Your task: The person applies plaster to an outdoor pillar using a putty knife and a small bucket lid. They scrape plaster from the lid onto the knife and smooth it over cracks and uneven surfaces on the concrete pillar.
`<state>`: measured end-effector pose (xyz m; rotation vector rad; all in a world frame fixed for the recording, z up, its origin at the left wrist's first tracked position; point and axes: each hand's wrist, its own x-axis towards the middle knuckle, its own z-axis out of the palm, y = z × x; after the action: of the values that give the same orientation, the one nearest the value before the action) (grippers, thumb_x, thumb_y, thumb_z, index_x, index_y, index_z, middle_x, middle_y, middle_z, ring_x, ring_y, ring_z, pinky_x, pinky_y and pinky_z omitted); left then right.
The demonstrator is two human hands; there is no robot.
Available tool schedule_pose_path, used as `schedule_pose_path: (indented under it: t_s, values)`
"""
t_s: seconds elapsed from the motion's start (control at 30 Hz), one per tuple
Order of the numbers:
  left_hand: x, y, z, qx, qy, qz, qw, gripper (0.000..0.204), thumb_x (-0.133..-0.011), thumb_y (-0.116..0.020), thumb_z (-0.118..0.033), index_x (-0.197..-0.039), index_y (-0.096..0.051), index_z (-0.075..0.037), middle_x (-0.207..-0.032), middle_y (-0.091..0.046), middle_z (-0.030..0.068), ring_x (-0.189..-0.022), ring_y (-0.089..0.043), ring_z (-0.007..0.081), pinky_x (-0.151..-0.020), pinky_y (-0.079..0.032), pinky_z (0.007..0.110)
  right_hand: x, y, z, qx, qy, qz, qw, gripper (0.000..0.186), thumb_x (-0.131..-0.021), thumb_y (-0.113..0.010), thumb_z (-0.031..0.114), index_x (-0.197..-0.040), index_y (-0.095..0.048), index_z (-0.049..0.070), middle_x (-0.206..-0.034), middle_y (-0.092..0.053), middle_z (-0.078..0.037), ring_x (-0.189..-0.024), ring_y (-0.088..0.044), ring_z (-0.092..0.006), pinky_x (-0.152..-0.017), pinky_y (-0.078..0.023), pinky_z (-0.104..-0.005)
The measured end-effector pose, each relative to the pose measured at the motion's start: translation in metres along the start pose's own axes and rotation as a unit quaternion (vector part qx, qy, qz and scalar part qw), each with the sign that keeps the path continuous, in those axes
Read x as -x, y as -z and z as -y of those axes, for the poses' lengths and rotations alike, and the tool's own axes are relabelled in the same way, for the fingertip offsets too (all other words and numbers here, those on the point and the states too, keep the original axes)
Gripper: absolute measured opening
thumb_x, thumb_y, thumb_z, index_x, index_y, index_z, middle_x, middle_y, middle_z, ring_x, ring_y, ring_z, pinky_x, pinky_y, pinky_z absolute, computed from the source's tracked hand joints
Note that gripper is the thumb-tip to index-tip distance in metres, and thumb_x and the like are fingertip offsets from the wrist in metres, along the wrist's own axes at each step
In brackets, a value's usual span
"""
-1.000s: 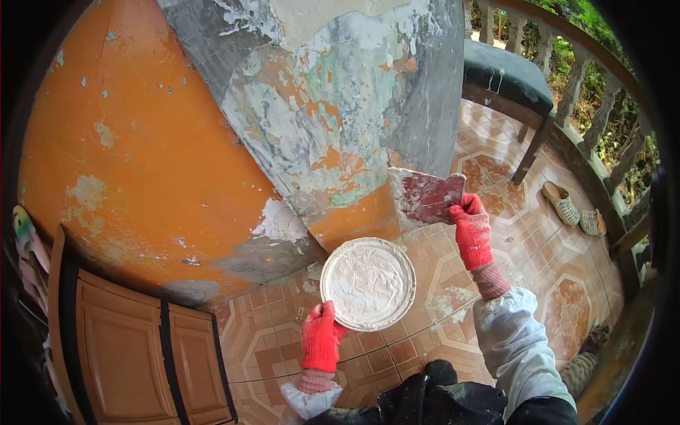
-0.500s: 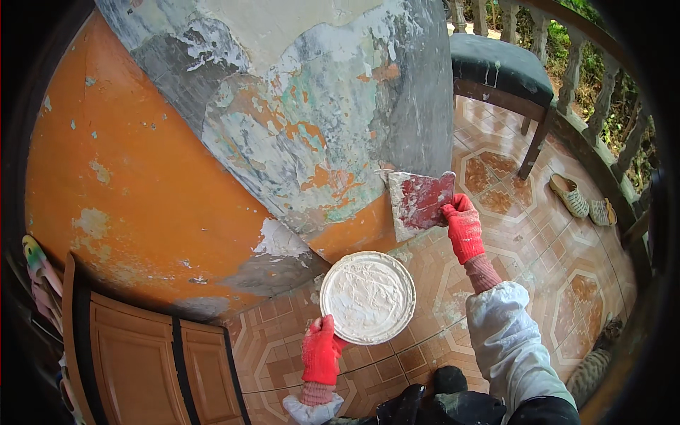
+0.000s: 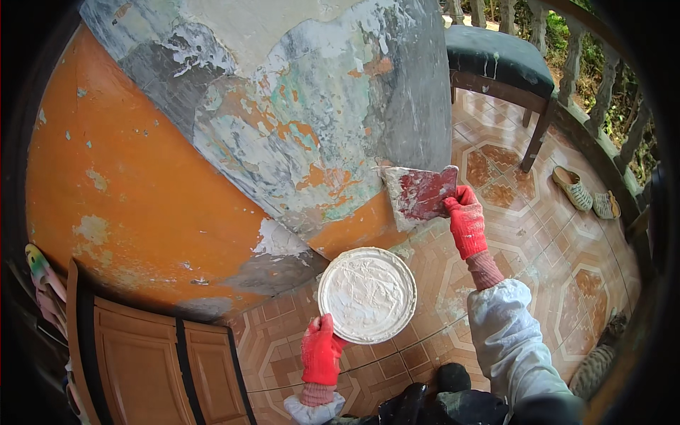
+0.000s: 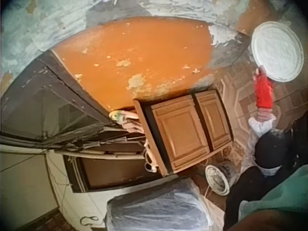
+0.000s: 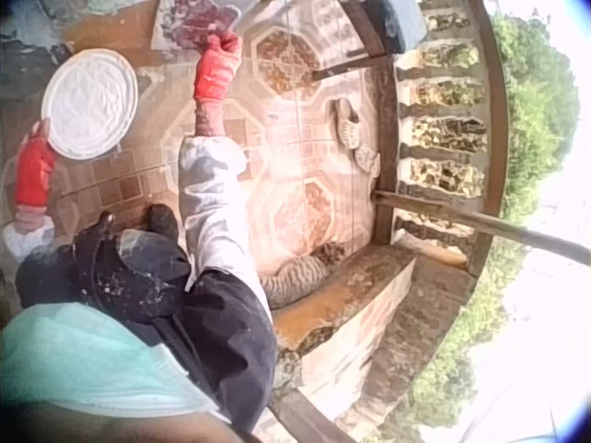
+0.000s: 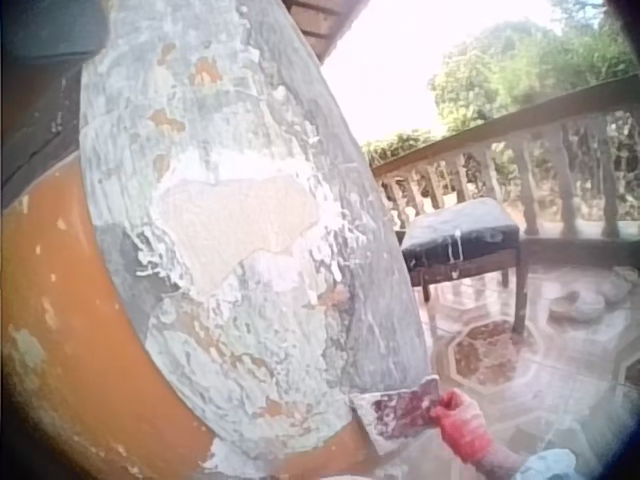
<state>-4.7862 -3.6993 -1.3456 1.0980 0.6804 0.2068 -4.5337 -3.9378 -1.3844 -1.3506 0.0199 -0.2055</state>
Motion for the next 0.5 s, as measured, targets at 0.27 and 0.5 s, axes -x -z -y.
schedule_pose_path:
  t_s: [0.27, 0.5]
  values:
    - [0.0, -0.007, 0.002, 0.017, -0.014, -0.014, 1.0, 0.017, -0.09, -0.053, -0.017, -0.098, -0.055, -0.003, -0.097, -0.059, 0.0066, -0.088, -0.059, 0.0173, -0.075, -0.052, 0.035, 0.0, 0.011, -0.009, 0.071, 0.002, -0.008, 0.997, 0.011, -0.079, -0.056, -0.004, -0.087, -0.055, 0.003, -0.075, -0.057, 0.002, -0.069, -0.049, -0.0074, -0.065, -0.043, -0.0234]
    - [-0.006, -0.006, 0.002, 0.031, -0.024, -0.02, 0.999, 0.019, -0.09, -0.053, -0.018, -0.101, -0.055, -0.002, -0.101, -0.061, 0.0089, -0.09, -0.06, 0.0196, -0.078, -0.052, 0.036, -0.012, -0.008, 0.016, 0.036, 0.032, -0.006, 0.999, 0.01, -0.079, -0.057, -0.003, -0.087, -0.054, 0.003, -0.074, -0.057, 0.0, -0.069, -0.05, -0.0076, -0.065, -0.044, -0.0242]
